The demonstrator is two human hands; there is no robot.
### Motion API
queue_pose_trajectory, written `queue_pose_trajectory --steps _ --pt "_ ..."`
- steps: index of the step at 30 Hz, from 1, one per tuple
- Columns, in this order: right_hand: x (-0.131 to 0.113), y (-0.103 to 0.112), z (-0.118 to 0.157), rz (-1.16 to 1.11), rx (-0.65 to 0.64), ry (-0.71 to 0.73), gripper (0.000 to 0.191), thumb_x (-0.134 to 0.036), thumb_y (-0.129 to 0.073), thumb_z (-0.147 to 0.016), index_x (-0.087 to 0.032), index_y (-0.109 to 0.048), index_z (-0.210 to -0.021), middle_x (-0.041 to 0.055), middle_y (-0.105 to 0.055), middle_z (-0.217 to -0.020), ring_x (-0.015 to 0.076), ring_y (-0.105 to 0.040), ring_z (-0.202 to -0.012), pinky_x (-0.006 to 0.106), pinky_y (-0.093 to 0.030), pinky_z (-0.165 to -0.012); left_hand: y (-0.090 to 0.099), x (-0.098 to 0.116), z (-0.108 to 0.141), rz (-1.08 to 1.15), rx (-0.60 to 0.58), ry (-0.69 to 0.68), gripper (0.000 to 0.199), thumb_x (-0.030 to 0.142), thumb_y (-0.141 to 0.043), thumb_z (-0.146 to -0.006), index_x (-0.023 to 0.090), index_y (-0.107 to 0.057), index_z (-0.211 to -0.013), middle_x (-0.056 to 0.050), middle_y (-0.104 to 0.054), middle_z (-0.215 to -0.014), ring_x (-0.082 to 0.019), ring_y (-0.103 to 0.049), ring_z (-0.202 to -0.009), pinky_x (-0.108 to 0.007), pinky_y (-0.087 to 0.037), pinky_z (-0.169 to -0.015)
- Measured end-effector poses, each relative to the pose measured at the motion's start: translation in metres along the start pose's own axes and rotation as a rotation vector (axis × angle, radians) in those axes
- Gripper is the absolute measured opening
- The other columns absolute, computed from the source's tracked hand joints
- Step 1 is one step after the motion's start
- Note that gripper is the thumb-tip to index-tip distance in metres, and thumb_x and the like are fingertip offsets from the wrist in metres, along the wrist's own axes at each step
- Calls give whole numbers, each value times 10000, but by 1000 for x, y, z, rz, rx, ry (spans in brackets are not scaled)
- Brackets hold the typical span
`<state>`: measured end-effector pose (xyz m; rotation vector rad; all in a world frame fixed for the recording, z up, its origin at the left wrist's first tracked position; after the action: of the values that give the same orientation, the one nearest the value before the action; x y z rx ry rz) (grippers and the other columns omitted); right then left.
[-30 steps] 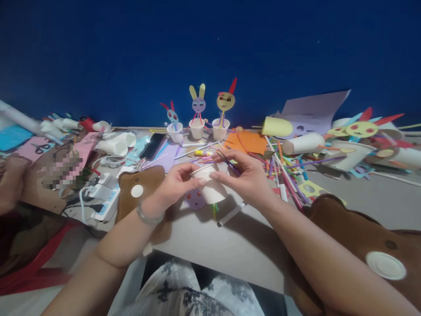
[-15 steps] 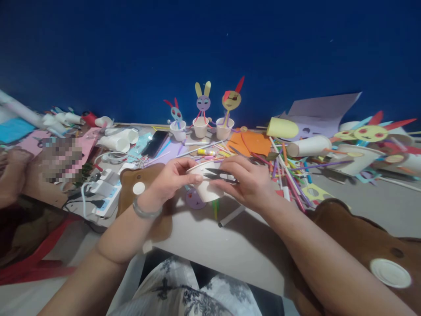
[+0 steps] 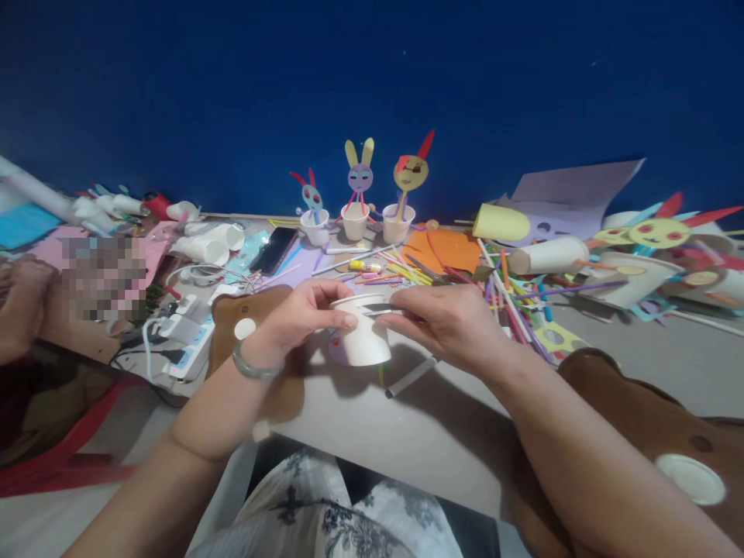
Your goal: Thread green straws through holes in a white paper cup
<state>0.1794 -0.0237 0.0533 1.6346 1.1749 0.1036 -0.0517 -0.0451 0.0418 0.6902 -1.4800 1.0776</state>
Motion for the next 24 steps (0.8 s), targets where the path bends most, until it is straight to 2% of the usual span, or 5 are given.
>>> queue_pose_trajectory --steps 5,12,19,24 --pt "0 3 3 80 0 79 438 -597 -574 -949 -255 -659 -689 19 -602 -571 156 -524 -521 303 -289 -545 2 3 2 -42 -33 18 354 381 -914 -642 143 -684 -768 0 -651 -667 -94 -579 -567 -233 -448 -555" --pt "-11 11 6 288 -93 198 460 -520 -476 -1029 -221 -588 -697 -3 -597 -560 133 -532 -501 288 -267 -531 3 4 2 -202 -68 49 353 351 -899 -644 117 -666 -770 2 -641 -699 -90 -576 -641 -219 -446 -610" --pt "-22 13 9 445 -129 180 500 -536 -396 -1048 -223 -558 -693 18 -602 -550 157 -542 -497 311 -224 -520 4 0 0 -311 -75 91 293 318 -856 -674 122 -687 -811 -2 -645 -744 -88 -562 -628 -215 -432 -582" --pt "-23 15 11 414 -158 188 534 -557 -361 -1049 -230 -551 -672 1 -548 -502 145 -462 -438 310 -208 -499 2 0 -1 -348 -140 64 253 285 -851 -663 120 -704 -787 -11 -663 -760 -103 -579 -695 -226 -450 -649"
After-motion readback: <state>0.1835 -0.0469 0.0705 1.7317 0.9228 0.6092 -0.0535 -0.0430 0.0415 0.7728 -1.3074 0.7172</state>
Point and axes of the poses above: each hand's wrist, its own z-axis away from the middle knuckle, its own y-axis out of the back of the hand, x = y × z, the point moved 1 cm from there along -z, towards the middle knuckle
